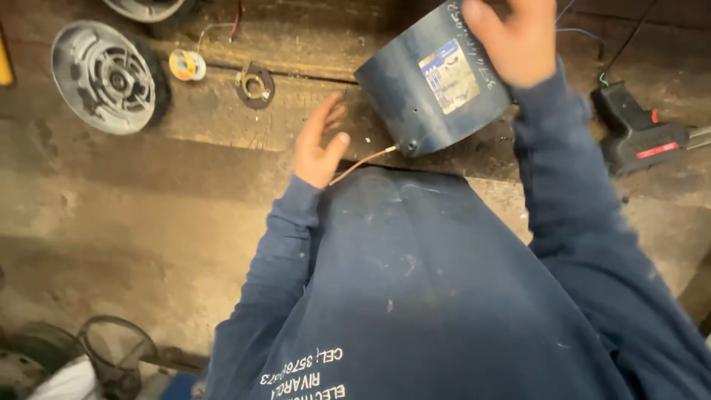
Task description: The person retrieves solder wire from a shelf and then uses a soldering iron to solder wires onto a small circular metal component on a workbench. They then pick up a larger cylindrical motor housing and appear to connect or adjust wires at its base.
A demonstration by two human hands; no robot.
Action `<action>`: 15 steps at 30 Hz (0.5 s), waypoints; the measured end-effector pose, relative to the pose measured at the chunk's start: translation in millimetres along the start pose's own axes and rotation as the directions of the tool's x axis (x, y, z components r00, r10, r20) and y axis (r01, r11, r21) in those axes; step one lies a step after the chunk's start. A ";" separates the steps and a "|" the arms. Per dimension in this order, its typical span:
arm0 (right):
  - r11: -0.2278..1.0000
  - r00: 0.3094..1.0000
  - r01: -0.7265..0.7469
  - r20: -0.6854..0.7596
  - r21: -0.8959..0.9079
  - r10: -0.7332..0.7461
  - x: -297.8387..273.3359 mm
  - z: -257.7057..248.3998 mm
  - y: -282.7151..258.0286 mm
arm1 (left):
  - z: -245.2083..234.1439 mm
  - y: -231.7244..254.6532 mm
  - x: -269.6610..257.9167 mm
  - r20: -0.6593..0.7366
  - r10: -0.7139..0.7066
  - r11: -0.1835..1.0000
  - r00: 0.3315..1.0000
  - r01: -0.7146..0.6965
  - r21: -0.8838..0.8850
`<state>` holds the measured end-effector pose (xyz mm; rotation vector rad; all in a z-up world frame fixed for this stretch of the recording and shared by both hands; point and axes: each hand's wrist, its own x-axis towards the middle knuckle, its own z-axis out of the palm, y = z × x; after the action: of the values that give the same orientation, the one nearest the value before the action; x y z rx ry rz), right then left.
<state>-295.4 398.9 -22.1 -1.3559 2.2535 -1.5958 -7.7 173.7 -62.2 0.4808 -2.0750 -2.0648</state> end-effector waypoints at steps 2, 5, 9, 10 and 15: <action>0.980 0.970 -0.174 -0.153 0.098 0.187 -40.6 -12.8 -30.0 | -20.9 21.4 13.4 0.098 -0.018 0.997 0.995 0.010 0.078; 0.887 0.784 -0.414 -0.416 0.203 0.461 -112.8 -5.0 -71.0 | -42.5 60.8 37.7 0.454 -0.155 0.974 0.877 0.060 0.218; 0.768 0.710 -0.640 -0.359 0.030 0.606 -188.4 33.3 -107.9 | -22.0 96.5 63.2 0.674 -0.385 0.871 0.631 0.006 0.492; 0.755 0.708 -0.655 -0.320 0.036 0.630 -198.3 48.5 -115.7 | -13.2 100.2 65.3 0.667 -0.441 0.821 0.601 -0.031 0.571; 0.743 0.704 -0.663 -0.261 0.092 0.661 -197.2 115.6 -134.1 | 11.4 99.0 82.4 0.694 -0.389 0.792 0.606 -0.164 0.587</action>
<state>-34.8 438.4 -50.3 -0.2110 2.4672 -1.5417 -98.7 154.5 27.6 -0.3820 -3.3552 -1.7724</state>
